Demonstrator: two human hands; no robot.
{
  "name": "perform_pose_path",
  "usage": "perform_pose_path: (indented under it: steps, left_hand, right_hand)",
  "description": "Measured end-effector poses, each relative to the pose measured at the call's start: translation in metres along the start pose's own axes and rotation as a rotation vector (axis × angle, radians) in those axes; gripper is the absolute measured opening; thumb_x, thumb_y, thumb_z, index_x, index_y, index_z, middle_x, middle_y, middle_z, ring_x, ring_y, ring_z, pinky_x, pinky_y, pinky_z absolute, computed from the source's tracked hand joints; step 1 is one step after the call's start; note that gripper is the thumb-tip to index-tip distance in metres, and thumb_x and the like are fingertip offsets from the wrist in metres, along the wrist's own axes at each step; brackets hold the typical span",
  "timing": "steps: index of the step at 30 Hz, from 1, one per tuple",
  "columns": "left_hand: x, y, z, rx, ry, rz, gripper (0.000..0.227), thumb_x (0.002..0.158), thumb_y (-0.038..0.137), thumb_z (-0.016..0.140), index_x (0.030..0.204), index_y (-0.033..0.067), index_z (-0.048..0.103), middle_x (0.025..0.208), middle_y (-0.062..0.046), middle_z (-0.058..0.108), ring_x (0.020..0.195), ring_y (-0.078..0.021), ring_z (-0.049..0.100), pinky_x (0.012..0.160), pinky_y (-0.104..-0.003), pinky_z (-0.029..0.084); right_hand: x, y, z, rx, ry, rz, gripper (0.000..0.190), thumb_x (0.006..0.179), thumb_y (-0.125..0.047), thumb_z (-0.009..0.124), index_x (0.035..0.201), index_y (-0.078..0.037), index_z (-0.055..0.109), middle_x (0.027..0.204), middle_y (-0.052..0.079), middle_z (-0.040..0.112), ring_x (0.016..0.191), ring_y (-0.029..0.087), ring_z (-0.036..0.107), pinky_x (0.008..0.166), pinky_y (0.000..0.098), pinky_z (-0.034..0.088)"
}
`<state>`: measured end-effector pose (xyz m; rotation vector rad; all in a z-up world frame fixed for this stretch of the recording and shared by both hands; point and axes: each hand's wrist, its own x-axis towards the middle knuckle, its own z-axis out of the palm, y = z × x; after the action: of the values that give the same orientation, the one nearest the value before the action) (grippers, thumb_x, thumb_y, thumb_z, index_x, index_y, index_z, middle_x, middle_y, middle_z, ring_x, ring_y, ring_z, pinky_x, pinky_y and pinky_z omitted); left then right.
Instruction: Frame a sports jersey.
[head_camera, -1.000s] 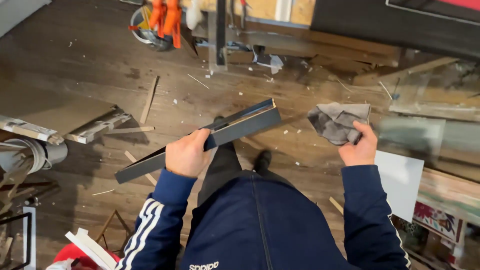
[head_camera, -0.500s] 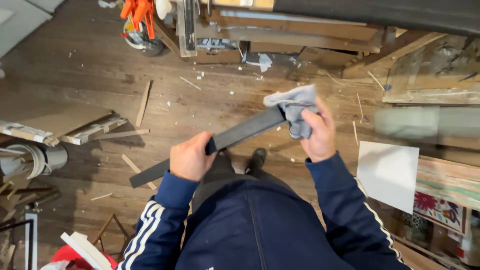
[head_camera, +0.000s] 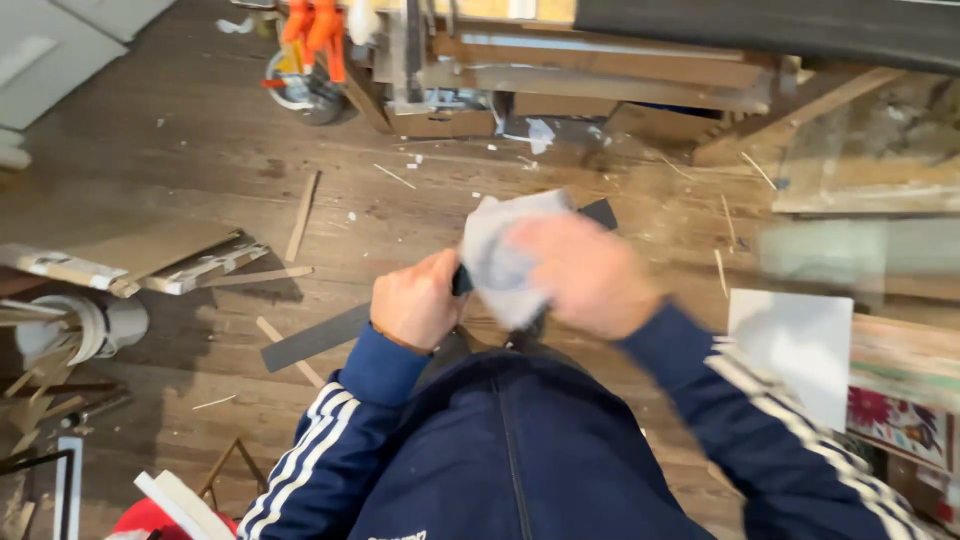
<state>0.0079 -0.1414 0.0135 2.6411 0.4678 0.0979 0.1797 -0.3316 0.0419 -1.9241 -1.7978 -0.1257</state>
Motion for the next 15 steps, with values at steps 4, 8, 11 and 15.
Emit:
perform_pose_path:
  steps: [4,8,11,15]
  left_hand:
    - [-0.01,-0.005,-0.029,-0.02,0.059,-0.018,0.017,0.082,0.023,0.076,0.09,0.0136,0.064,0.08,-0.009,0.07,0.066,-0.0355,0.068,0.055,-0.047,0.053]
    - [-0.02,-0.028,-0.038,0.07,0.019,-0.081,0.015,0.08,0.023,0.076,0.088,0.0156,0.066,0.077,-0.006,0.07,0.065,-0.0345,0.068,0.055,-0.047,0.052]
    - [-0.035,-0.038,-0.042,0.021,0.081,-0.026,0.015,0.081,0.022,0.076,0.089,0.0146,0.065,0.08,-0.006,0.07,0.067,-0.0336,0.068,0.055,-0.045,0.052]
    - [-0.039,-0.042,-0.049,0.011,0.086,-0.029,0.013,0.082,0.021,0.075,0.089,0.0155,0.066,0.079,-0.004,0.07,0.067,-0.032,0.068,0.055,-0.044,0.052]
  right_hand:
    - [-0.041,0.04,-0.031,0.153,0.178,0.525,0.033,0.081,0.004,0.07,0.114,0.003,0.065,0.127,0.015,0.068,0.115,0.031,0.066,0.098,0.0407,0.054]
    - [-0.1,0.069,-0.01,0.795,0.572,0.928,0.025,0.083,0.008,0.061,0.106,-0.002,0.057,0.138,0.009,0.069,0.115,0.017,0.067,0.091,0.0326,0.058]
    - [-0.098,0.048,0.007,1.027,0.811,1.004,0.054,0.083,0.007,0.064,0.136,-0.004,0.062,0.132,0.008,0.066,0.118,0.017,0.068,0.096,0.0286,0.056]
    - [-0.127,0.049,0.054,1.056,0.627,1.093,0.059,0.08,0.004,0.068,0.139,0.0,0.06,0.127,0.007,0.066,0.111,0.017,0.066,0.092,0.0295,0.055]
